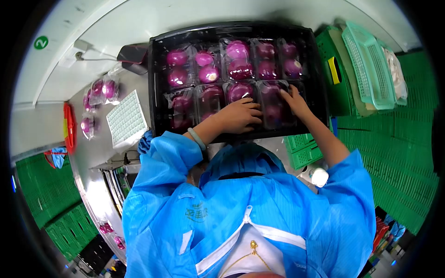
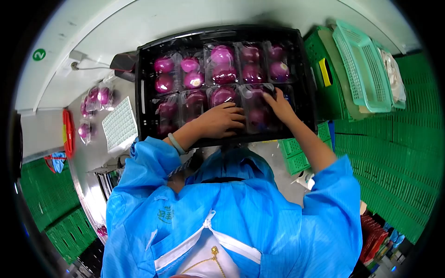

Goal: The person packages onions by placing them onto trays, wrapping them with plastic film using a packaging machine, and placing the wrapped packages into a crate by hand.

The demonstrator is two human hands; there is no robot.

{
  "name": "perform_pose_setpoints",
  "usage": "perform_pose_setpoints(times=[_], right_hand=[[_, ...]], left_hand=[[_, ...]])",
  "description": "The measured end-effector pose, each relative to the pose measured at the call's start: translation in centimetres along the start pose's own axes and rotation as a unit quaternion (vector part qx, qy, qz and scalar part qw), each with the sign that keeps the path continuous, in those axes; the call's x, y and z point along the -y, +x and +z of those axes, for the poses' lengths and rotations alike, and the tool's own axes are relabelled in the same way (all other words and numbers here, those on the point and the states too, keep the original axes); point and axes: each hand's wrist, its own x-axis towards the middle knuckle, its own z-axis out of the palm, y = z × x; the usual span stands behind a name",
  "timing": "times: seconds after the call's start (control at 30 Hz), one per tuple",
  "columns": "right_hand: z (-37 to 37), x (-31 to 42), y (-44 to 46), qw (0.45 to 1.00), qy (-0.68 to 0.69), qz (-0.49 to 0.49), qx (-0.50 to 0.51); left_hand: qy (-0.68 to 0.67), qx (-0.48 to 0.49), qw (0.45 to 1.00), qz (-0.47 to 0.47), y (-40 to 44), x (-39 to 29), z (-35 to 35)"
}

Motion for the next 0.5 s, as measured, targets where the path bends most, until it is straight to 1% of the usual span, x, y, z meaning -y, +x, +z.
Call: perform_pose_setpoints(times=[0.07,0.13,0.17,0.2,0.23,0.27,0.3,0.33,0.37,0.4,0.43,0.5], right_hand=[[-0.4,2.1,-2.7,0.992,-0.089,-0.085,0.018],[0.6,2.0,-3.6,0.962,-0.207,-0.175,0.033],[1.3,1.5,-3.1,0.96,-0.189,-0.199,0.054],[2.3,-0.5,-1.0,0.959,-0.184,-0.211,0.054],[2.5,-0.1,-0.6,0.954,-0.202,-0.213,0.067],[2.3,0.8,-0.5,0.962,-0.128,-0.216,0.111],[1.9,-1.9,0.9,0.944,-0.184,-0.255,0.097],[1.4,-2.6,0.9,0.943,-0.187,-0.261,0.091],[1.3,-1.7,0.0,0.954,-0.18,-0.223,0.089],[0.8,1.4,-2.2,0.954,-0.208,-0.19,0.099],[0.5,2.9,-3.5,0.942,-0.251,-0.211,0.069],[1.9,8.7,-7.1,0.884,-0.362,-0.287,-0.076]], left_hand=[[0.0,0.0,1.0,-0.004,0.0,-0.2,-0.1],[-0.008,0.012,1.0,-0.003,-0.2,0.8,0.6],[0.022,0.024,0.999,-0.006,-0.1,0.6,0.8],[0.013,0.004,1.0,0.003,0.0,1.1,1.8],[0.033,-0.006,0.999,-0.003,-0.2,0.4,1.3],[0.058,-0.022,0.998,-0.019,-0.1,0.3,2.8],[0.069,-0.052,0.995,-0.049,-0.3,-0.8,2.7],[0.043,-0.139,0.988,-0.051,-1.8,-2.7,1.2],[0.021,-0.229,0.972,-0.043,-3.1,-4.4,-0.8],[-0.004,-0.273,0.959,-0.075,-4.5,-6.2,-2.0],[-0.033,-0.32,0.941,-0.105,-6.8,-7.9,-3.2],[-0.037,-0.395,0.896,-0.201,-14.0,-11.6,-5.3]])
